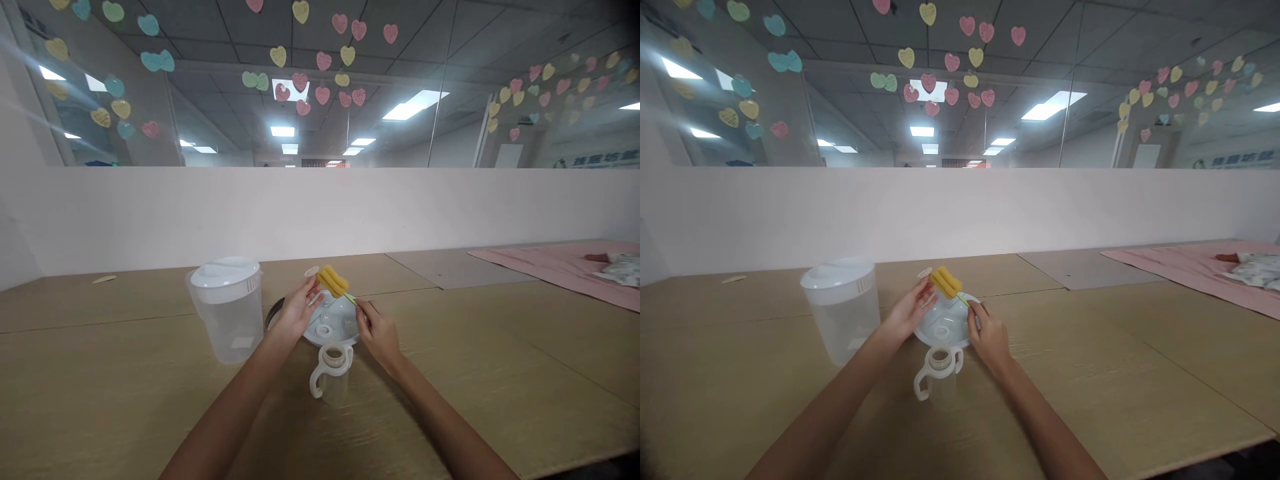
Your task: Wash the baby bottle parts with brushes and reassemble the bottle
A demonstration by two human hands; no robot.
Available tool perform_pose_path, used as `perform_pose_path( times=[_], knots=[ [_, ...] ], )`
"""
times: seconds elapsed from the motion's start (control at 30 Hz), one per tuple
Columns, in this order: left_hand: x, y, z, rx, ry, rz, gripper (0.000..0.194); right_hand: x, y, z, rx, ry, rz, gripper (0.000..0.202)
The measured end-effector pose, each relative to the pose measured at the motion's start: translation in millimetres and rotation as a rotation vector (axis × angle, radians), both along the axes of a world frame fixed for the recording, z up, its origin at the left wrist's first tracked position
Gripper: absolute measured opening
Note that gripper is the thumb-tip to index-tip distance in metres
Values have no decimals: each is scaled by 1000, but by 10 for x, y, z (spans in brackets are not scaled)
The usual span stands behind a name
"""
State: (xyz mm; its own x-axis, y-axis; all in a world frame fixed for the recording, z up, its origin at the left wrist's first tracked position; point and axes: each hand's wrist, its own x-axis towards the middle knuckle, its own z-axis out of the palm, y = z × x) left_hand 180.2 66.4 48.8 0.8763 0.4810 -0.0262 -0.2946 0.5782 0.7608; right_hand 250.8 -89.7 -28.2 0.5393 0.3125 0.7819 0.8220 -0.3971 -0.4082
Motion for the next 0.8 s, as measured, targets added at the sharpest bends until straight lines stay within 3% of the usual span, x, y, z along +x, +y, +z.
perform_pose_path(
  times=[0.23,0.53,0.8],
  knots=[
    [43,51,-20,11,-11,16,6,9,0,-2,-19,-79,-26,35],
    [-32,118,67,93,-2,18,7,12,16,-17,-29,-144,-68,35],
    [-103,111,159,7,38,37,6,22,15,-11,-43,-124,-18,35]
  ],
)
